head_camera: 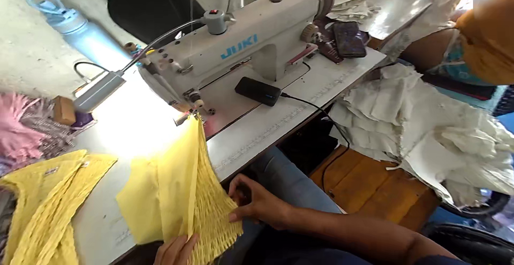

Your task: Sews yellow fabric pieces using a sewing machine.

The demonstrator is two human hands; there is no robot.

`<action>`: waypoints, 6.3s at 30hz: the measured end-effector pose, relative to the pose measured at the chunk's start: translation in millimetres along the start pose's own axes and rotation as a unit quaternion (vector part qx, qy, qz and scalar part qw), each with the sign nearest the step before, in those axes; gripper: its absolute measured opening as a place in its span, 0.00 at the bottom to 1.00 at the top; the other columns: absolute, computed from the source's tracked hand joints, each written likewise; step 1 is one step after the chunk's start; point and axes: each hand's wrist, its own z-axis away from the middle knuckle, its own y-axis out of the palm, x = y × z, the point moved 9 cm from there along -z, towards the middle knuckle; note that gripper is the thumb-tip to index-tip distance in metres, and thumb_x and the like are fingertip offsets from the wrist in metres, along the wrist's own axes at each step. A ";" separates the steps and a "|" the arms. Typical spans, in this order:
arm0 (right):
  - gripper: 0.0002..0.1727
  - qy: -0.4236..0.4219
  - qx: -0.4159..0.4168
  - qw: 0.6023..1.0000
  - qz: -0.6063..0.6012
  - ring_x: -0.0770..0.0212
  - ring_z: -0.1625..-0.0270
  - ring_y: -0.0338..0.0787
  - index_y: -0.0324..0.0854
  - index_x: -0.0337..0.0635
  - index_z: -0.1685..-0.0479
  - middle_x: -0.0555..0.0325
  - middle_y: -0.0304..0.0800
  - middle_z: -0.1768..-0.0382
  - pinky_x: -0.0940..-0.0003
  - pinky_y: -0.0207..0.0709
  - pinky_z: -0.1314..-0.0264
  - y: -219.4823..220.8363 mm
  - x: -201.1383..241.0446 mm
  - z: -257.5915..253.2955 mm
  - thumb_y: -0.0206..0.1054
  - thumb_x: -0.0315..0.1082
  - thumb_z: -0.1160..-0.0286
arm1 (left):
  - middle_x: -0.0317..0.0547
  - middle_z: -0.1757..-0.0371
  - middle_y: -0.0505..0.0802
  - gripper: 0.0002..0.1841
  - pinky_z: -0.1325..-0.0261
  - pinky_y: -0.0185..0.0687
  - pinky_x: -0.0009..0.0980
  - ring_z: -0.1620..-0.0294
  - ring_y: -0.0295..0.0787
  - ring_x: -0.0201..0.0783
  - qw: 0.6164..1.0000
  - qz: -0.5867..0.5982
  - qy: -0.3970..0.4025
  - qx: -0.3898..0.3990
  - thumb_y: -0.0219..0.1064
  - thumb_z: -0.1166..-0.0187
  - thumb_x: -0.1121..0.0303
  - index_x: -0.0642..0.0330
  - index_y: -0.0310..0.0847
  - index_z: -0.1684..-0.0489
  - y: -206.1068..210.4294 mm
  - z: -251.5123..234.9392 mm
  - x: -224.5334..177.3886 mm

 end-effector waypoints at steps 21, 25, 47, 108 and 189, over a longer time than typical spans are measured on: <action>0.06 -0.470 0.061 0.796 0.377 0.67 0.51 0.84 0.90 0.46 0.53 0.56 0.86 0.59 0.82 0.77 0.45 48.4 62.5 12.6 0.68 0.31 0.20 | 0.52 0.50 0.93 0.11 0.31 0.77 0.20 0.41 0.87 0.36 0.989 0.082 -0.073 -0.095 0.67 0.30 0.76 0.63 0.93 0.54 6.4 12.4 7.0; 0.03 -0.473 0.075 0.791 0.381 0.66 0.51 0.84 0.86 0.45 0.58 0.59 0.87 0.60 0.81 0.77 0.44 56.2 60.9 13.0 0.67 0.31 0.19 | 0.48 0.44 0.90 0.20 0.34 0.80 0.19 0.37 0.84 0.27 0.976 0.151 -0.111 -0.112 0.62 0.14 0.53 0.61 0.90 0.46 -6.1 13.4 10.8; 0.04 -0.509 0.116 0.771 0.366 0.66 0.51 0.83 0.86 0.44 0.56 0.57 0.86 0.60 0.80 0.75 0.42 96.1 88.9 1.2 0.65 0.30 0.18 | 0.40 0.41 0.91 0.15 0.35 0.86 0.25 0.38 0.88 0.27 0.912 0.267 -0.142 -0.276 0.65 0.24 0.80 0.62 0.89 0.42 -42.3 -11.2 -8.7; 0.14 -0.503 0.043 0.718 0.479 0.63 0.56 0.86 0.89 0.44 0.48 0.58 0.90 0.66 0.79 0.79 0.50 56.2 54.8 29.2 0.59 0.24 0.22 | 0.39 0.58 0.93 0.08 0.42 0.85 0.23 0.54 0.89 0.22 0.977 0.092 -0.087 -0.174 0.74 0.25 0.71 0.68 0.90 0.59 -147.1 -126.4 73.8; 0.07 -0.407 0.026 0.734 0.543 0.63 0.61 0.86 0.85 0.48 0.67 0.56 0.84 0.62 0.78 0.80 0.70 14.9 11.6 63.1 0.62 0.27 0.25 | 0.57 0.48 0.92 0.08 0.33 0.77 0.53 0.39 0.88 0.56 0.863 -0.064 0.211 0.454 0.70 0.24 0.77 0.67 0.90 0.51 106.8 -188.6 -42.3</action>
